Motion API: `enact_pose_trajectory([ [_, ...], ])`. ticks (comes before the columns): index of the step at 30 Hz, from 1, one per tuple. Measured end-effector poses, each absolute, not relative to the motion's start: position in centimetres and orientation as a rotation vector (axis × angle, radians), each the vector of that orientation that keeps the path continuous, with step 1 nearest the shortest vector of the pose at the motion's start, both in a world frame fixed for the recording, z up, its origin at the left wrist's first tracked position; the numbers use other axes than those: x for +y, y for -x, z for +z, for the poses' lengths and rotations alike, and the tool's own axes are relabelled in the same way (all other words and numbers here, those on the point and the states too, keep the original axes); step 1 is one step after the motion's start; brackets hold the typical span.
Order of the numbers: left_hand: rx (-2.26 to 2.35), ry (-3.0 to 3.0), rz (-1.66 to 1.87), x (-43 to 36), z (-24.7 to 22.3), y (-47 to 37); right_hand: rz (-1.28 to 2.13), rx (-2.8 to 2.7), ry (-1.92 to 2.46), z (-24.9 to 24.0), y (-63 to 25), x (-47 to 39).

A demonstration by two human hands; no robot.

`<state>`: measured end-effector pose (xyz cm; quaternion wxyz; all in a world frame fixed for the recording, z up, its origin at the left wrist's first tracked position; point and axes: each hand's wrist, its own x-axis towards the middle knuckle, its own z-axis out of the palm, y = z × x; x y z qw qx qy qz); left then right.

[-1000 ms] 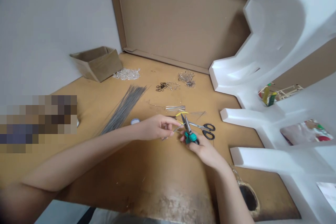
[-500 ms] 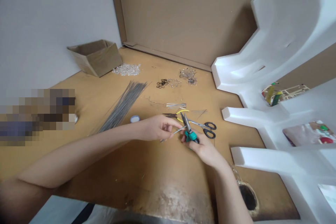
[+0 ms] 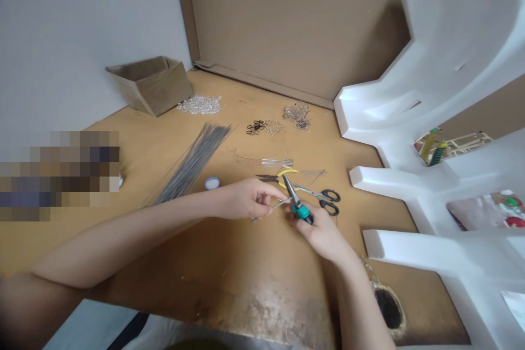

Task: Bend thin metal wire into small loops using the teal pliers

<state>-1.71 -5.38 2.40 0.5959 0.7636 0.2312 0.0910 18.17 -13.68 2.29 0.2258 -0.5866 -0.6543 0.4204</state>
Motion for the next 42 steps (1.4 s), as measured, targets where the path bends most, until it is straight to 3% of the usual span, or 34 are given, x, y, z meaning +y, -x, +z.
enact_pose_trajectory([
  [25, 0.608, -2.144, 0.321, -5.4, 2.4, 1.9, 0.534, -1.8, 2.014, -0.3, -16.7, -13.9],
  [42, 0.595, -2.023, 0.346, -4.9, 1.4, 1.5, 0.114, -1.845, 2.13, -1.1, -16.4, -13.6],
])
